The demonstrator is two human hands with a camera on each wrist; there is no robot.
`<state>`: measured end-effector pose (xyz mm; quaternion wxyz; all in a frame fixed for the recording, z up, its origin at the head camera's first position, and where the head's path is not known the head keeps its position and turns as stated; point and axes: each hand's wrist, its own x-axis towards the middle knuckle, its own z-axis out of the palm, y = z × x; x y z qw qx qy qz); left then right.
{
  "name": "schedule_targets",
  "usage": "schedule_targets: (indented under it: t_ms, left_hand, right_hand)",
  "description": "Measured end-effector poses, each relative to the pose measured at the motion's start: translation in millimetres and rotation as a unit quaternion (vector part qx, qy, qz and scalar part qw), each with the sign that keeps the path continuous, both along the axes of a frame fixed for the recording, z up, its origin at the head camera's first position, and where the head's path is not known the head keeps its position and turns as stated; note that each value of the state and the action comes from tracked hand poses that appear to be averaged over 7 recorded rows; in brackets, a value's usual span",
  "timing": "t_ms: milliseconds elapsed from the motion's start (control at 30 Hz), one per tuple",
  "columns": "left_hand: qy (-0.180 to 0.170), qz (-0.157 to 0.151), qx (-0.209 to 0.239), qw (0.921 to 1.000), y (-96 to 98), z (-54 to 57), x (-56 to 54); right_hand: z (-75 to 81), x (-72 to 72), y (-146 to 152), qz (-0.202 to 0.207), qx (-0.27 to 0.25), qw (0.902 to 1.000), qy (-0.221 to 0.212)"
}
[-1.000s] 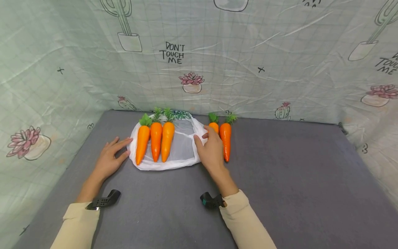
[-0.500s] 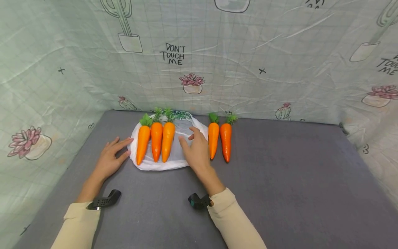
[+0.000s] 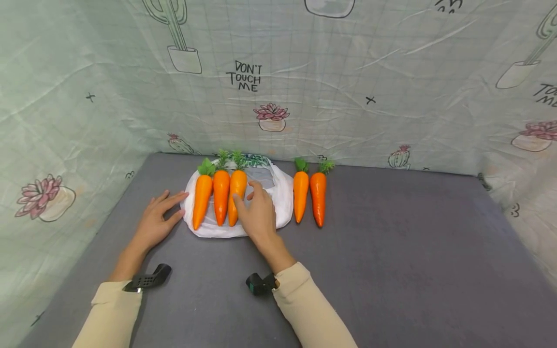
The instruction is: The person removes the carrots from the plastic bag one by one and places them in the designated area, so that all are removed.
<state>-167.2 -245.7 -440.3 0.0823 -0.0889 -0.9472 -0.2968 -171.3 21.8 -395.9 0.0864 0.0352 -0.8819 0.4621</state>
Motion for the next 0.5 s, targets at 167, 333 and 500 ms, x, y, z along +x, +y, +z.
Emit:
schedule_targets:
  t_ms: [167,333,500]
  left_hand:
    - [0.005,-0.002,0.003,1.0,-0.6,0.5,0.3]
    - [0.004,-0.001,0.0,1.0,-0.9,-0.6,0.3]
    - [0.006,-0.005,0.006,0.9999,-1.2,-0.6,-0.5]
  right_hand:
    - [-6.6,-1.6,-8.9,-0.004,0.014,0.9999,-0.001]
    - [-12.0,-3.2,-16.6,-0.011,0.04,0.9991,0.006]
    - [-15.5,-4.1,-21.7,-0.021,0.055,0.9983,0.0]
